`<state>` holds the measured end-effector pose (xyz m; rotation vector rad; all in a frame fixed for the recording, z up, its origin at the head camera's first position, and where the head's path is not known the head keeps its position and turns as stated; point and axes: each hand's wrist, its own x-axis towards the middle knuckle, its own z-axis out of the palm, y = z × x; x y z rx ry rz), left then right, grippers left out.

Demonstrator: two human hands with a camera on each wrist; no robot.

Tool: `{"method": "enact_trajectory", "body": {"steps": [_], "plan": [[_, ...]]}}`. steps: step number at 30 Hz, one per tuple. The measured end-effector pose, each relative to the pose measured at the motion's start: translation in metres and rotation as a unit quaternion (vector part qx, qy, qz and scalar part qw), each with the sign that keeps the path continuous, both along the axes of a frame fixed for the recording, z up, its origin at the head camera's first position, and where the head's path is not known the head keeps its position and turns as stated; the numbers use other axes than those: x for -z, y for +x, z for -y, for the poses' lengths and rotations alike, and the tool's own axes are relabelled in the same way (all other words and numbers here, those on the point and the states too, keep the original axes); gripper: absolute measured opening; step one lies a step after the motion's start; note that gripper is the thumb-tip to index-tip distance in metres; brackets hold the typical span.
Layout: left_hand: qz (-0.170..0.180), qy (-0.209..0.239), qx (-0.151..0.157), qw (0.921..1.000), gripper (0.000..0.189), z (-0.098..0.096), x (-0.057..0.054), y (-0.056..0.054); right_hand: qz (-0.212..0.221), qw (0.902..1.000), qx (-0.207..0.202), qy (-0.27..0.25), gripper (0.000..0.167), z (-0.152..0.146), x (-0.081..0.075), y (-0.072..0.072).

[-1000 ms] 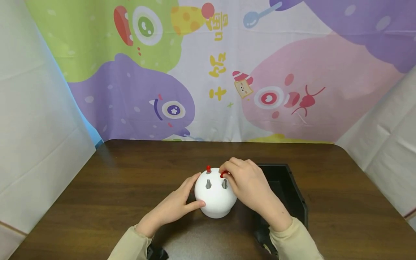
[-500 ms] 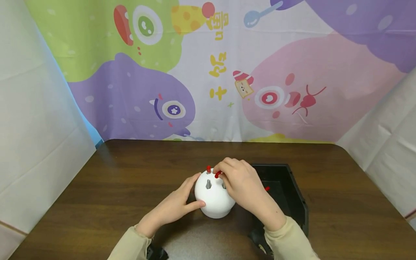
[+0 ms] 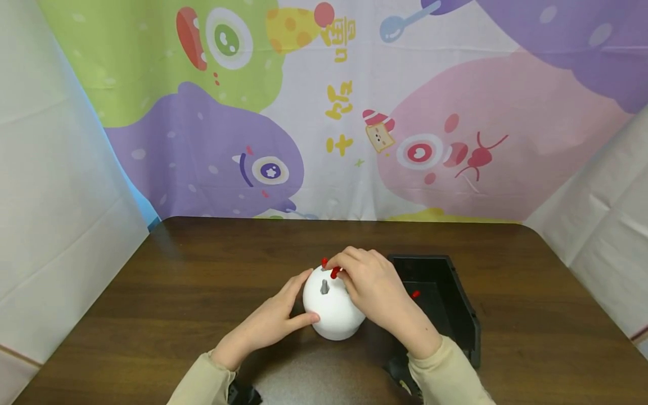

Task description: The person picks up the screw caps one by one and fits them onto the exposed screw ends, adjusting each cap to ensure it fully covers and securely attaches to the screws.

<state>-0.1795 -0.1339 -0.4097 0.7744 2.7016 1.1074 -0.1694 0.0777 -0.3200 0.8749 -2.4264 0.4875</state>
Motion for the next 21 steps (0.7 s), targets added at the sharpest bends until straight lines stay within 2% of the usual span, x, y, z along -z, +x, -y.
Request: {"method": "enact_trajectory", "body": {"steps": [11,21], "plan": [[0.005,-0.001,0.0,1.0,0.081,0.0002,0.0005,0.0,-0.021,0.9997,-0.014,0.003,0.013,0.0051,0.0039,-0.0016],[0.005,0.002,-0.001,1.0,0.081,0.0003,0.0,0.0003,-0.015,0.9998,-0.014,0.005,0.013,0.0074,0.0057,-0.0015]]}}
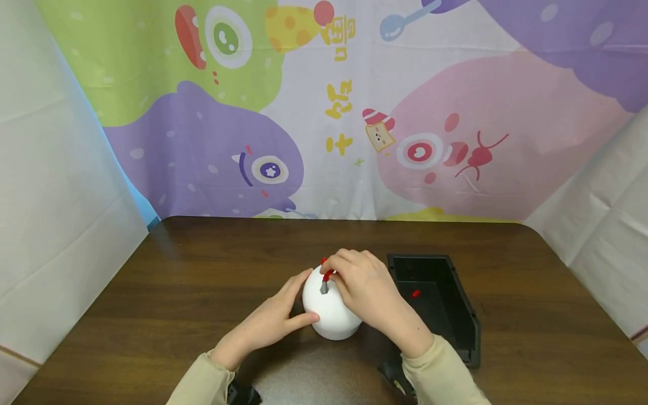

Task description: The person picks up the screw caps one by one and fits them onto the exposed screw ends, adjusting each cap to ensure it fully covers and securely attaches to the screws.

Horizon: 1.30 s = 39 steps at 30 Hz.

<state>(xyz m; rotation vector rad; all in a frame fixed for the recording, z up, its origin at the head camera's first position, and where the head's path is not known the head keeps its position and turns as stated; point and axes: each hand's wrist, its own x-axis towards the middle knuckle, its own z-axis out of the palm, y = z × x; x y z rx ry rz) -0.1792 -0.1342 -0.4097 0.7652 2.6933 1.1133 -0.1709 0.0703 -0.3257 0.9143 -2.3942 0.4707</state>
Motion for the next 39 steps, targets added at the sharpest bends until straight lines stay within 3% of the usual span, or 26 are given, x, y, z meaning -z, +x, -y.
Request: {"method": "enact_trajectory", "body": {"steps": [39], "plan": [[-0.013,0.0,-0.005,0.9999,0.08,0.0002,0.0037,-0.0014,0.006,0.9998,-0.008,0.019,0.01,0.0035,0.0044,-0.0003]]}}
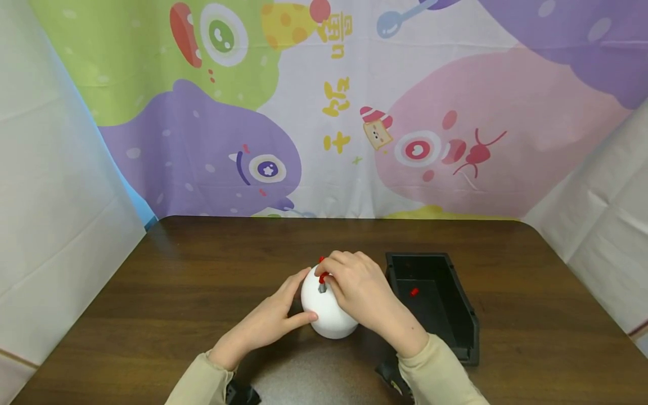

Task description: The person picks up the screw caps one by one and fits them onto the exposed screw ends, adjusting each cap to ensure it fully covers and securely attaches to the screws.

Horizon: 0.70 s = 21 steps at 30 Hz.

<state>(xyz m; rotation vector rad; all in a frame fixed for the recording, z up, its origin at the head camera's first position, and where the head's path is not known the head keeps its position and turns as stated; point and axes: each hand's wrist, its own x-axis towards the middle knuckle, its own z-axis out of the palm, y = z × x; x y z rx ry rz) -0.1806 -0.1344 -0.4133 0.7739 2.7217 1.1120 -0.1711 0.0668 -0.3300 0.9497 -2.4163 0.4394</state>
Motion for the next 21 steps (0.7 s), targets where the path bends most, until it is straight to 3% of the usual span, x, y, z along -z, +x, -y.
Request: {"method": "enact_trajectory", "body": {"steps": [21], "plan": [[0.013,0.005,0.004,0.9999,0.08,-0.0001,-0.0006,0.0005,0.007,0.9999,-0.013,0.003,0.007,0.0009,-0.0002,0.0008]]}}
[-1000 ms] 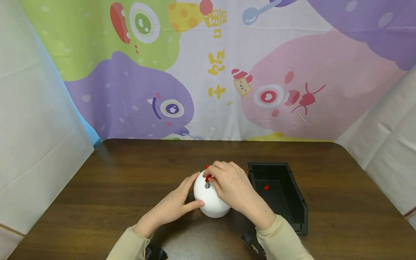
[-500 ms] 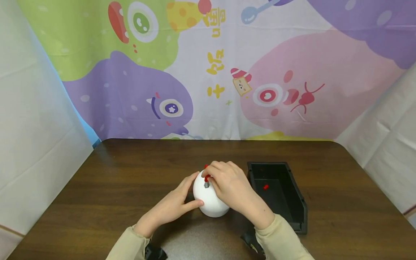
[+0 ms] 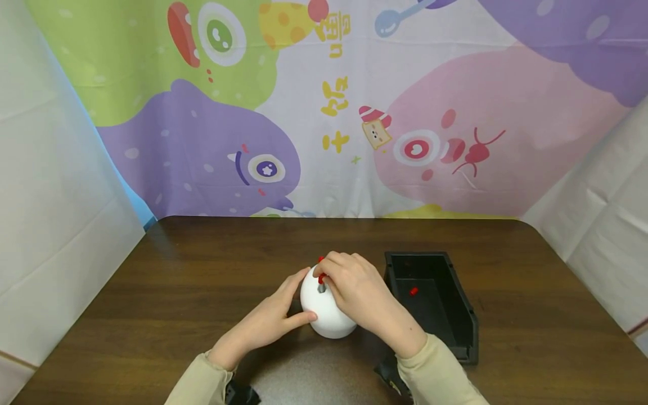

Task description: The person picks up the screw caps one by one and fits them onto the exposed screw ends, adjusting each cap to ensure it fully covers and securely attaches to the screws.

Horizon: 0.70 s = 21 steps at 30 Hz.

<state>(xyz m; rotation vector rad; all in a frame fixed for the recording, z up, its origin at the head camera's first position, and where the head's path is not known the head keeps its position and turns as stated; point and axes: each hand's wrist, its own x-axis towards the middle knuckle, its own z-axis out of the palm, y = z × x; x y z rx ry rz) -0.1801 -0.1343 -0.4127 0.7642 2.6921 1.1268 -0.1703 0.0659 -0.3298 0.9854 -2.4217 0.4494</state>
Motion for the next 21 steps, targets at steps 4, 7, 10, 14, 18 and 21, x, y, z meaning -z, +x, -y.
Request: {"method": "enact_trajectory", "body": {"steps": [4,7,10,14,18,21], "plan": [[0.001,-0.003,-0.001,1.0,0.081,-0.0001,0.0,0.0,-0.007,1.0,-0.005,0.002,0.007,0.0008,0.0015,-0.0004],[0.002,-0.004,-0.003,1.0,0.081,-0.0002,-0.0005,0.0002,-0.015,0.9998,-0.007,0.006,0.006,0.0016,0.0025,-0.0008],[0.004,-0.006,-0.005,1.0,0.081,-0.0003,-0.001,0.0004,-0.021,0.9997,-0.009,0.009,0.006,0.0021,0.0033,-0.0011],[0.006,-0.005,-0.004,1.0,0.081,-0.0003,-0.0013,0.0004,-0.026,0.9996,-0.01,0.009,0.007,0.0022,0.0038,-0.0012],[0.006,-0.001,-0.003,1.0,0.081,-0.0004,-0.0011,0.0002,-0.032,0.9994,-0.012,0.007,0.007,0.0026,0.0043,-0.0012],[0.007,0.001,-0.003,1.0,0.081,-0.0005,-0.0009,0.0003,-0.037,0.9992,-0.012,0.008,0.007,0.0029,0.0046,-0.0009]]}}
